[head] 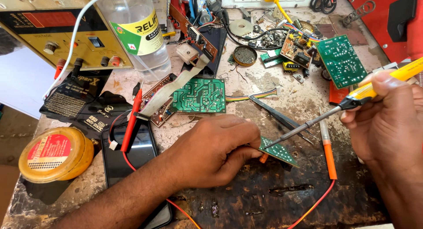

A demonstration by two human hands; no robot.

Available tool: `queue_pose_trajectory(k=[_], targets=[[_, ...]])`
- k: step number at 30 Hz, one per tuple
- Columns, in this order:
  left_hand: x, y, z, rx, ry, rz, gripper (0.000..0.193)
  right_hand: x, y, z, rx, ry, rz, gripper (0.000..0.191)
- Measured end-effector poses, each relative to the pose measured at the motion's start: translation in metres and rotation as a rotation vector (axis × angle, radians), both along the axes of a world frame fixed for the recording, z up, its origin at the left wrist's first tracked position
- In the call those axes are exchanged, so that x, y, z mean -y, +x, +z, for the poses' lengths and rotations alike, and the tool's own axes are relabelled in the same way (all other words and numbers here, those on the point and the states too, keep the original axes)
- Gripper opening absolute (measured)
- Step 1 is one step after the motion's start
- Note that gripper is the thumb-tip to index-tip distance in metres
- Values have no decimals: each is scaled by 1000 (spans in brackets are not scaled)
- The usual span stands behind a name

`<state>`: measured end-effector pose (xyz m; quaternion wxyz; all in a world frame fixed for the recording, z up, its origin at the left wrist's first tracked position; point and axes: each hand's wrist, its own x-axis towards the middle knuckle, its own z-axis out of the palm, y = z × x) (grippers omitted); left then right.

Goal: The person tests green circuit boards by touching multimeter probes to their contacts, then works on a brown power board, using a soldering iron to rework joints and tweezers to pull components off the board. They handle several boards one at a time on a cluttered workbench.

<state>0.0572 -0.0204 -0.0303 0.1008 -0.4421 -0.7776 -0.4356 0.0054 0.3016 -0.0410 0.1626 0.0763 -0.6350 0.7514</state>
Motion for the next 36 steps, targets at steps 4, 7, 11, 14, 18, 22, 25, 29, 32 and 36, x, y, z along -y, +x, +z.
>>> queue_pose_trajectory(k=[4,7,11,14,18,22,25,29,32,36], targets=[[1,0,0,3,8,-7,7,-4,-1,-4,-71,-26,21,29],[0,-1,0,5,19,-12,7,-11,0,-8,-102,-35,38,27],[0,-1,-1,34,30,-4,8,-28,13,-14,-112,6,55,25],[1,-1,-3,43,49,-8,10,-38,27,-22,-111,45,62,23],[1,-2,-4,48,62,-1,15,-44,37,-28,-103,79,63,20],[1,-2,-4,52,54,16,18,-44,43,-30,-94,106,61,18],[0,-2,-3,57,46,14,18,-43,46,-29,-91,123,62,16],[1,-1,-2,48,51,-1,16,-42,49,-29,-87,145,60,14],[1,-2,-2,48,47,4,16,-42,52,-28,-84,164,60,12],[0,-2,-2,40,55,-5,15,-42,56,-28,-78,193,59,11]])
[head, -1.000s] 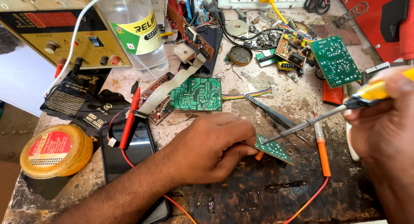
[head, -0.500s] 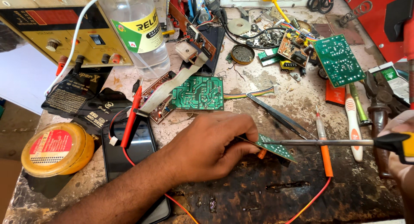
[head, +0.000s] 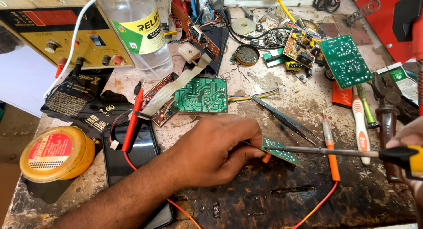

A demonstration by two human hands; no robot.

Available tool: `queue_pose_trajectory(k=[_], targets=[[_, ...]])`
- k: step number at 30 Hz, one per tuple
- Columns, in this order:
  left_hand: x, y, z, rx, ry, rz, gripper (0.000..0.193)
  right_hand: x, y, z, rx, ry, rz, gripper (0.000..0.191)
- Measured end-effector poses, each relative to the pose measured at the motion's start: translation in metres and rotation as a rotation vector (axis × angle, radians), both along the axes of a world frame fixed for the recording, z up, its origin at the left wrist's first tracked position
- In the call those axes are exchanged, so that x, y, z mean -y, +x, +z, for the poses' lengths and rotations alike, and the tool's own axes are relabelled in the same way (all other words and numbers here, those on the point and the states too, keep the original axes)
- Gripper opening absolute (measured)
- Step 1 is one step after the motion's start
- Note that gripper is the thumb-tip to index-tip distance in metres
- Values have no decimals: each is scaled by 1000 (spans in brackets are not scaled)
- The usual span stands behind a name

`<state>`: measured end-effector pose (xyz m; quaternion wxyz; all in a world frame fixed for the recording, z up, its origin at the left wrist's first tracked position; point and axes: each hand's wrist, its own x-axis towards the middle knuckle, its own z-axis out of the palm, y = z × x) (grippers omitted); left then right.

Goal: The person tests green circuit boards by touching multimeter probes to their contacts, then works on a brown power board, using a soldering iron to rework joints and tweezers to pull components off the board. They handle several boards one at a time on a cluttered workbench.

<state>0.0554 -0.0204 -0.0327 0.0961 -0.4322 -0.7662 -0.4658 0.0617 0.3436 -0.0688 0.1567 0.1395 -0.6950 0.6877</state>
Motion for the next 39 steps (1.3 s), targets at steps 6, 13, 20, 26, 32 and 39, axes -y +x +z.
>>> queue_pose_trajectory(k=[6,13,20,26,32,39], targets=[[0,0,-1,1,-7,8,15,0,10,0,8,46,-5,10],[0,-1,-2,0,0,7,15,-2,18,-1,10,100,-12,11],[0,-1,-2,15,4,10,15,-2,23,7,8,202,-12,13],[1,2,1,-35,9,20,15,-1,25,16,-3,416,4,17],[-1,11,1,-283,-21,154,16,60,36,32,-137,684,-40,20],[-2,6,-3,-176,-139,117,19,126,58,11,-304,614,-215,37]])
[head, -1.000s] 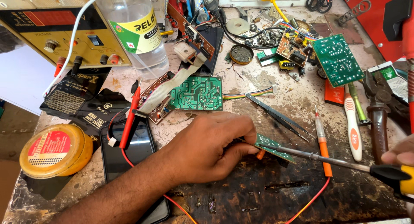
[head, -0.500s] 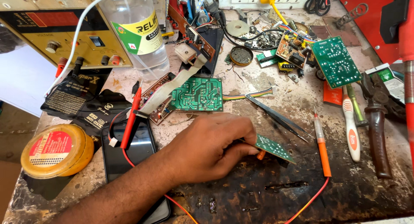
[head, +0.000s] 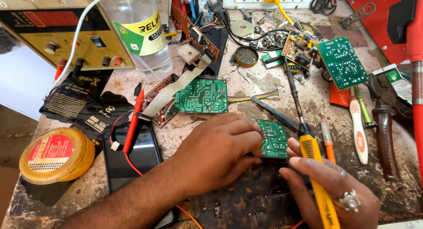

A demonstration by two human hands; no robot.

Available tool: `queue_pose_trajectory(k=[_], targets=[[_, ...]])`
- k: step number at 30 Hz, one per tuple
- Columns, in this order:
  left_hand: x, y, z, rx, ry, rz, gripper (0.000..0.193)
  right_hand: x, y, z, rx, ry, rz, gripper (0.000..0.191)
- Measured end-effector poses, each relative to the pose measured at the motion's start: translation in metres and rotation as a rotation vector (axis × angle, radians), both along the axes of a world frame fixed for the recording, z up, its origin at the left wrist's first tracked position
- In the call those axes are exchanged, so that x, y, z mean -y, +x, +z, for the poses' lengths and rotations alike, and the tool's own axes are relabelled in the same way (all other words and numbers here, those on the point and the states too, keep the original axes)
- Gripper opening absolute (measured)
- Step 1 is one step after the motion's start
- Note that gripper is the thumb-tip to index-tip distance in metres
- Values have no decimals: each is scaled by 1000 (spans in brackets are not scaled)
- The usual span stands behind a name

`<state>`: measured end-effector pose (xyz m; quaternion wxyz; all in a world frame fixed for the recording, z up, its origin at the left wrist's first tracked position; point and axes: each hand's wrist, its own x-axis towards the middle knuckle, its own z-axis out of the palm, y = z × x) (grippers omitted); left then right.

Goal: The person tests green circuit boards by touching multimeter probes to their contacts, then works on a brown power board, using a soldering iron to rework joints and tweezers to pull components off the board. They handle several boards one at a time on a cluttered workbench.

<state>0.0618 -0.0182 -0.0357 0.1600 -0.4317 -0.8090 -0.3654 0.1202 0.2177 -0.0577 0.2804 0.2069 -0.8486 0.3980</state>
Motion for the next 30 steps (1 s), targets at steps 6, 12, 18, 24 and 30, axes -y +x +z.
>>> queue_pose_trajectory(k=[6,12,18,24,30], targets=[[4,-1,-2,78,20,-53,33,4,-2,7,53,8,-28,36],[5,-1,-1,112,68,-26,41,-37,1,-41,18,-100,1,32],[6,2,-3,183,26,16,74,-137,6,-141,-62,-520,-190,44],[-3,2,-4,130,28,158,87,-239,34,-168,91,-420,-305,51],[-2,5,-7,57,59,216,101,-312,17,-151,332,189,139,55]])
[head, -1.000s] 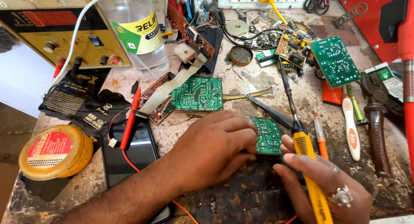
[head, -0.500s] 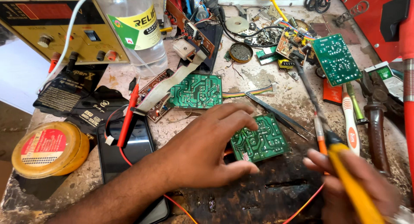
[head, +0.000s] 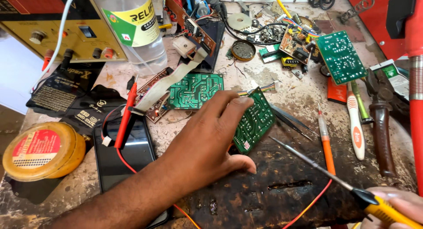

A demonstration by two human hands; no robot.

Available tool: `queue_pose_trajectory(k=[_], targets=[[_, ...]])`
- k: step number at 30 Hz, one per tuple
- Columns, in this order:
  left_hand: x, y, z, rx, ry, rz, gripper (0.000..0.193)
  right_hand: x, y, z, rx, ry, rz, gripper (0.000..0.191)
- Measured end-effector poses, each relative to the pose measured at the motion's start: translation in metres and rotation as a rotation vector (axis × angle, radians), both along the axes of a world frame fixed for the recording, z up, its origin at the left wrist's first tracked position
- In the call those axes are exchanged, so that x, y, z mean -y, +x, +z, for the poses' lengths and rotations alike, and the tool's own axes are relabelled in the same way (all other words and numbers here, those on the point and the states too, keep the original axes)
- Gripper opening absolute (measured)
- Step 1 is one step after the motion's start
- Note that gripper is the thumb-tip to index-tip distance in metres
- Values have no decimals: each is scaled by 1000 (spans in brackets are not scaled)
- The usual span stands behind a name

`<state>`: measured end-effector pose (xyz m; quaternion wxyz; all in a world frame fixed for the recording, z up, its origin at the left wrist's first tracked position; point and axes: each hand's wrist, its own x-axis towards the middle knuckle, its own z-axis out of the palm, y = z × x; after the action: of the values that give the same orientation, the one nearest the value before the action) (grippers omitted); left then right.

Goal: The person tests green circuit boards by touching multimeter probes to their contacts, then works on a brown power board, using a soldering iron to rework joints and tweezers to pull components off the board. They handle several boards one at a time on a cluttered workbench.

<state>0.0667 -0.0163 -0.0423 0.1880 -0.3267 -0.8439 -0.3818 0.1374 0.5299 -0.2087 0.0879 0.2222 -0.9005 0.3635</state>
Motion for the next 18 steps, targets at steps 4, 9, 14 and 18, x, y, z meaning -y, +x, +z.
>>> queue_pose_trajectory(k=[4,9,14,18], targets=[[-3,1,2,44,9,13,103,-10,-51,2,354,278,302,56],[-3,2,3,31,-10,22,103,0,-40,-6,1312,-698,-210,38],[-2,0,3,85,-24,34,101,-9,-11,-6,816,-492,63,40],[0,-2,4,156,-61,78,100,0,-18,-19,784,-634,-216,37]])
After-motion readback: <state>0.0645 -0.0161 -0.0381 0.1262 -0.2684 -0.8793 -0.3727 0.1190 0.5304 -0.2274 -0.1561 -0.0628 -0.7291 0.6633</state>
